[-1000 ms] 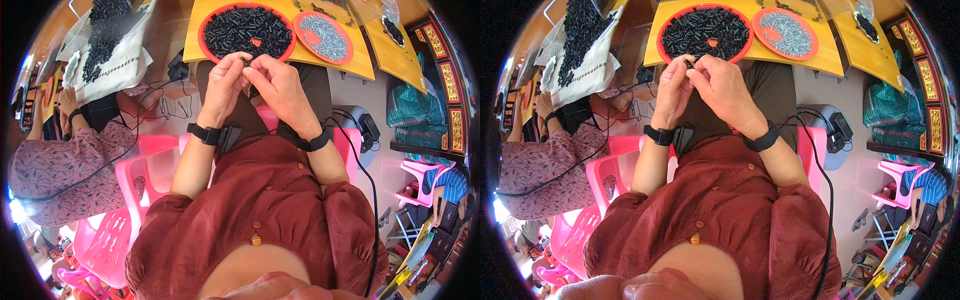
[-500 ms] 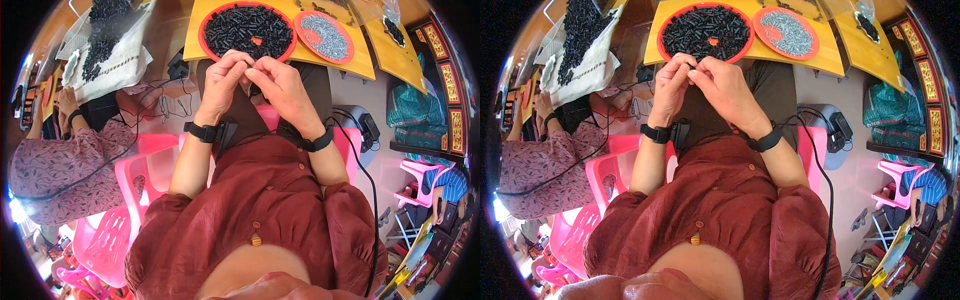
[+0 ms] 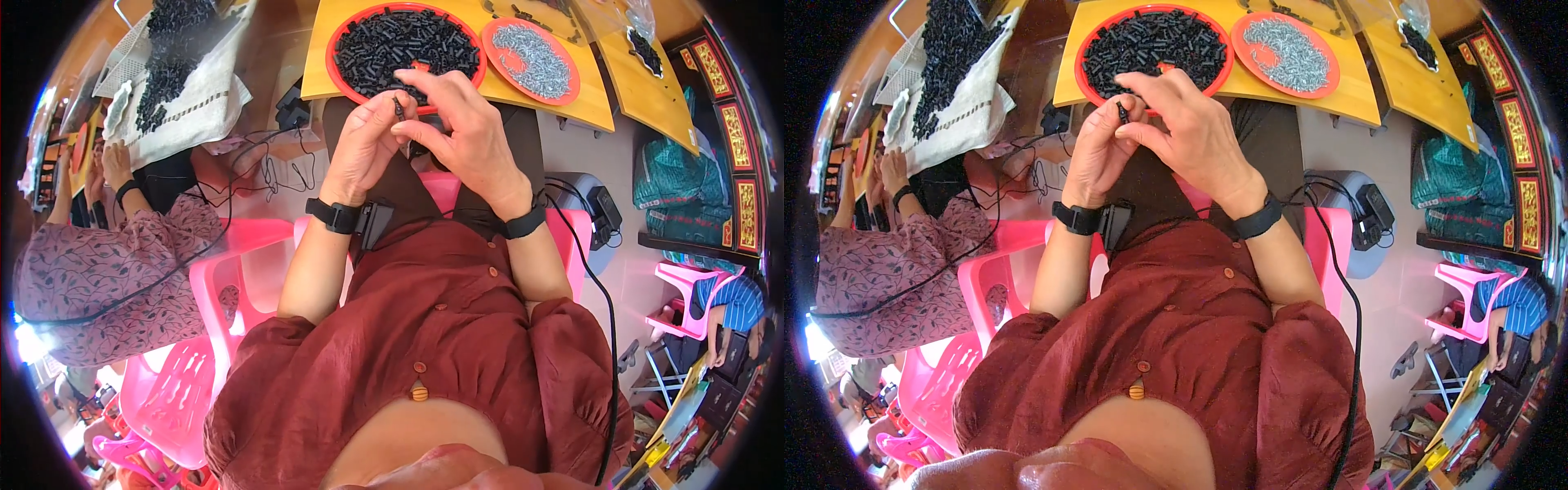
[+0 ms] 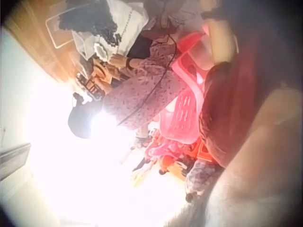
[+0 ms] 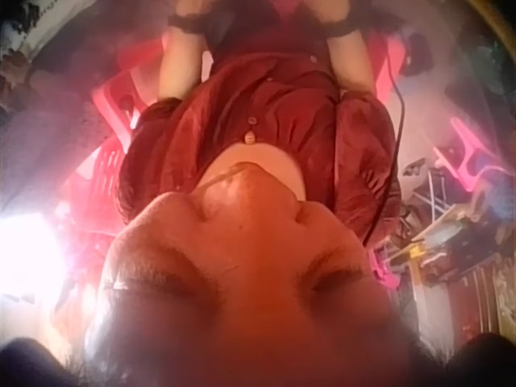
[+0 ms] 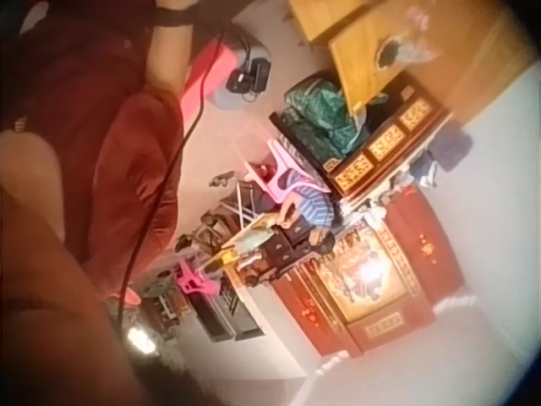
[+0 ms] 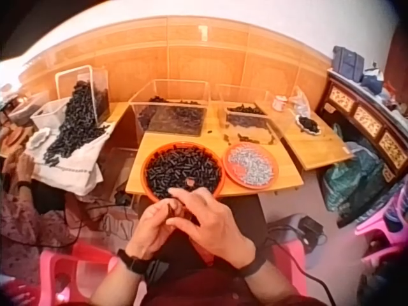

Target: The person assembles small plastic and metal components by picking parts from trays and fitting them together by hand.

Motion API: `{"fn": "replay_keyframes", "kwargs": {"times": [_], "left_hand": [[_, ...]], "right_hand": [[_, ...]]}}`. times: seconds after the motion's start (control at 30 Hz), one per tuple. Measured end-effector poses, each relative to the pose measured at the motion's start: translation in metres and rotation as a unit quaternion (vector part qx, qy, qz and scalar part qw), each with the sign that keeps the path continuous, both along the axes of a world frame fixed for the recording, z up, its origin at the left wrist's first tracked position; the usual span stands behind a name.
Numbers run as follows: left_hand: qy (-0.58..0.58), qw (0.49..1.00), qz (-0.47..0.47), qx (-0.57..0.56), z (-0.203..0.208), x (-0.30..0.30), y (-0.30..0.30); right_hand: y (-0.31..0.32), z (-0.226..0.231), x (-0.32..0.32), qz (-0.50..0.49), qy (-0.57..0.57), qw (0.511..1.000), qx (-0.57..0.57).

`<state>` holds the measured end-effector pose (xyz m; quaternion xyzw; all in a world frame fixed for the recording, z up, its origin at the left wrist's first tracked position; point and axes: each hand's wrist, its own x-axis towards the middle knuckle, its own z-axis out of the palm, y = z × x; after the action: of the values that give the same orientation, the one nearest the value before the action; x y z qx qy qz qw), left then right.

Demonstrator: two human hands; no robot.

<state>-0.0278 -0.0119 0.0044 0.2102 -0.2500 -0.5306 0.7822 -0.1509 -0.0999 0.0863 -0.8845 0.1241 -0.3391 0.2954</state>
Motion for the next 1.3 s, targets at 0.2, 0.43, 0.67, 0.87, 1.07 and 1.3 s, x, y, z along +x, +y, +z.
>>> {"fn": "replay_keyframes", "kwargs": {"times": [0.2,0.43,0.67,0.87,1.07,1.3], "left_hand": [[0.026,0.998,-0.011,0.051,0.005,-0.002,0.002],[0.048,0.996,-0.040,0.068,-0.002,0.005,0.000],[0.033,0.994,-0.034,0.100,0.004,0.000,0.000],[-0.015,0.993,-0.071,0.089,0.002,0.002,0.001],[-0.096,0.982,-0.108,0.124,0.000,-0.002,0.000],[-0.072,0.974,-0.157,0.149,0.004,-0.004,0.002]], "right_hand": [[-0.011,-0.002,0.000,0.056,0.012,0.993,-0.101],[-0.015,-0.005,0.003,0.054,0.030,0.987,-0.146],[-0.021,-0.014,0.006,0.069,-0.010,0.989,-0.132],[-0.020,-0.003,-0.002,0.058,0.058,0.983,-0.166],[-0.025,0.002,-0.014,0.063,0.172,0.971,-0.151],[-0.028,0.005,-0.018,0.111,0.187,0.969,-0.116]]}}
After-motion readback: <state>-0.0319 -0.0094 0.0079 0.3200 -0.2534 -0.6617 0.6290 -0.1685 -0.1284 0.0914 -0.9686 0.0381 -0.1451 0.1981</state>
